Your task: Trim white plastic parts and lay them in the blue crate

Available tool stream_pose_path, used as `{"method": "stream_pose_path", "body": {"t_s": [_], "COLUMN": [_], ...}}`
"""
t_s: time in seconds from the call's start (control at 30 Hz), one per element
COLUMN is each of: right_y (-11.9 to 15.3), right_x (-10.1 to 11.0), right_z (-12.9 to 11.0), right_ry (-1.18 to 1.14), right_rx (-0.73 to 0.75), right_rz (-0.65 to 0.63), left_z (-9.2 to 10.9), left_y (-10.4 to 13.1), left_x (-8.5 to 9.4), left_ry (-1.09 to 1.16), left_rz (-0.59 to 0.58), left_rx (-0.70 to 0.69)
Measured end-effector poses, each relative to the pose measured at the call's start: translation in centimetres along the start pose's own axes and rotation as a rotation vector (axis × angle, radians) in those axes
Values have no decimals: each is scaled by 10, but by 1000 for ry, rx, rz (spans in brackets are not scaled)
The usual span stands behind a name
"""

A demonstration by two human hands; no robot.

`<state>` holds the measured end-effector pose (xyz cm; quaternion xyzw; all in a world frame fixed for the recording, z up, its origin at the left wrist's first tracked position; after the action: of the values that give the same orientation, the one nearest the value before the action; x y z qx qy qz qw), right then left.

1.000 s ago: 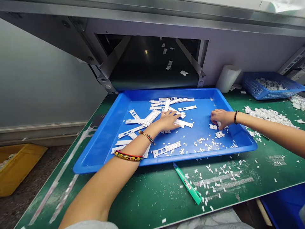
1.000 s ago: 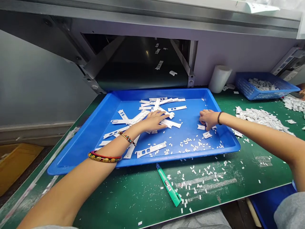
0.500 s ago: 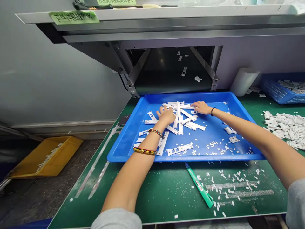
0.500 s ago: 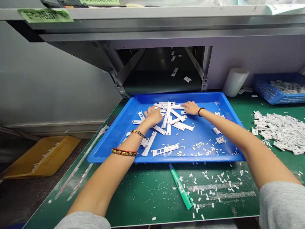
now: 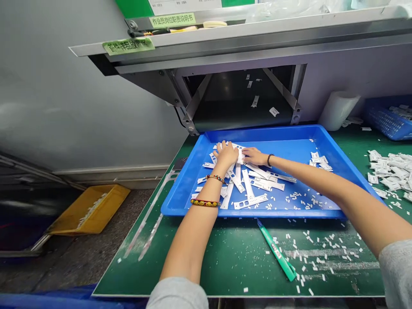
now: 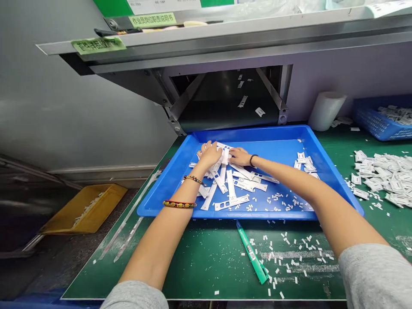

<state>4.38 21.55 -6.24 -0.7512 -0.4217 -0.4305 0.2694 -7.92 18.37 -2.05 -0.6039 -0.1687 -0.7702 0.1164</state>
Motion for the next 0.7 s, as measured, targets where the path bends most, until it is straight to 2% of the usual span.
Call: {"method": "stream_pose_path", "body": {"t_s": [0.1, 0.17, 0.23, 0.3, 0.37, 0.43, 0.53, 0.7], "right_y": [10, 24, 38, 51, 65, 76, 82, 99], "right_x": [-6, 9, 39, 77, 114, 135, 134, 100], "right_z": [-22, -24, -14, 5, 28, 45, 60, 75], "right_ry": [-23, -15, 27, 119, 371, 563, 603, 551], "right_rx": [117, 144, 104, 0, -198, -343, -358, -325], "right_rz": [-76, -65, 40, 221, 447, 507, 391, 30], "left_z": [2, 6, 8, 10, 9, 8, 6, 17], "left_y": [-2, -3, -5, -5, -4, -3, -3, -2], "left_x": [0, -3, -6, -8, -9, -8, -6, -11], "left_ry": [9, 9, 2, -10, -29, -52, -82, -97], "left_rz": [13, -6, -30, -47, -53, -53, -39, -56], "left_rx": [-21, -34, -46, -56, -62, -65, -74, -172]}}
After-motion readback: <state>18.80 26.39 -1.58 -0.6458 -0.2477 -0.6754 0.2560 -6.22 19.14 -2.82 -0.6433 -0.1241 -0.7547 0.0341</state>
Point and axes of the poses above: each hand's wrist, its own y-axis away from the middle knuckle, its own x-axis out of the back of the hand, z = x × y, the point moved 5 cm from there along -y, towards the middle knuckle, and after that the axes turned 13 degrees about x, right-handed, at the moved point
